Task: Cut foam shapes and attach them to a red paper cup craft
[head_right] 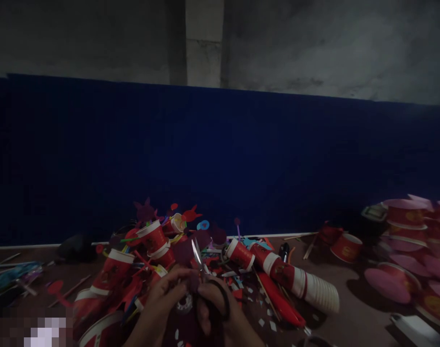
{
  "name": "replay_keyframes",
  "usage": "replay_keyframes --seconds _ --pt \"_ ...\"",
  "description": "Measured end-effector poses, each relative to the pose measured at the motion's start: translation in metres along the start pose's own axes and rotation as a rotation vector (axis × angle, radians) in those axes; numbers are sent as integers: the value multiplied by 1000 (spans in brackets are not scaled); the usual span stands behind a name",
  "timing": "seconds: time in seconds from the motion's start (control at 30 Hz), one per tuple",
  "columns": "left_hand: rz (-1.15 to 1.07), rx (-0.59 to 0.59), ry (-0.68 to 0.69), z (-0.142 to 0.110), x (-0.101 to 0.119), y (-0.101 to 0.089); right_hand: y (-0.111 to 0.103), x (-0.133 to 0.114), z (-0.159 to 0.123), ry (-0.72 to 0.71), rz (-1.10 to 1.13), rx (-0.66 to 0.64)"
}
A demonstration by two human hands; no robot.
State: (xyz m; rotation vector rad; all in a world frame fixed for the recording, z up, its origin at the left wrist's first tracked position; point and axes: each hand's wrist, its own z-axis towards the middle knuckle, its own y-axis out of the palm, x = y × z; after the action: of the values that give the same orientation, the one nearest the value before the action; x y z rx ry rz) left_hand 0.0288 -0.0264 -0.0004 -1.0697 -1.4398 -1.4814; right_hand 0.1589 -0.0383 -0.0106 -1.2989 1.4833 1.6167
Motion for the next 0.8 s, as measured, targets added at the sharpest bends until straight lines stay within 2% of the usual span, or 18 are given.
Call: replay_keyframes --seconds 0.1,0.17,0.3,0.37,0.4,0.5,0.67,0.8 --pt "-14 -40 20 2 -2 4 4 -4 -3 116 73 -42" --pt "-50 -65 36 5 -5 4 6 -5 -3 121 91 -44" --pt "-63 9 63 9 -7 0 2 -3 1 -7 -4 -62" --pt "-68 74 27 8 -5 -2 -3 -2 6 -71 -83 -25" --pt "-77 94 -5 8 -3 -3 -4 -1 9 -97 -146 -46" --pt "-124 93 -78 5 5 -2 -6 0 15 -180 -284 -91" --pt "-88 96 -60 5 12 -3 -6 -2 17 -237 -355 -100" --pt "-18 112 -15 9 2 -4 -8 -2 17 -252 -380 -3"
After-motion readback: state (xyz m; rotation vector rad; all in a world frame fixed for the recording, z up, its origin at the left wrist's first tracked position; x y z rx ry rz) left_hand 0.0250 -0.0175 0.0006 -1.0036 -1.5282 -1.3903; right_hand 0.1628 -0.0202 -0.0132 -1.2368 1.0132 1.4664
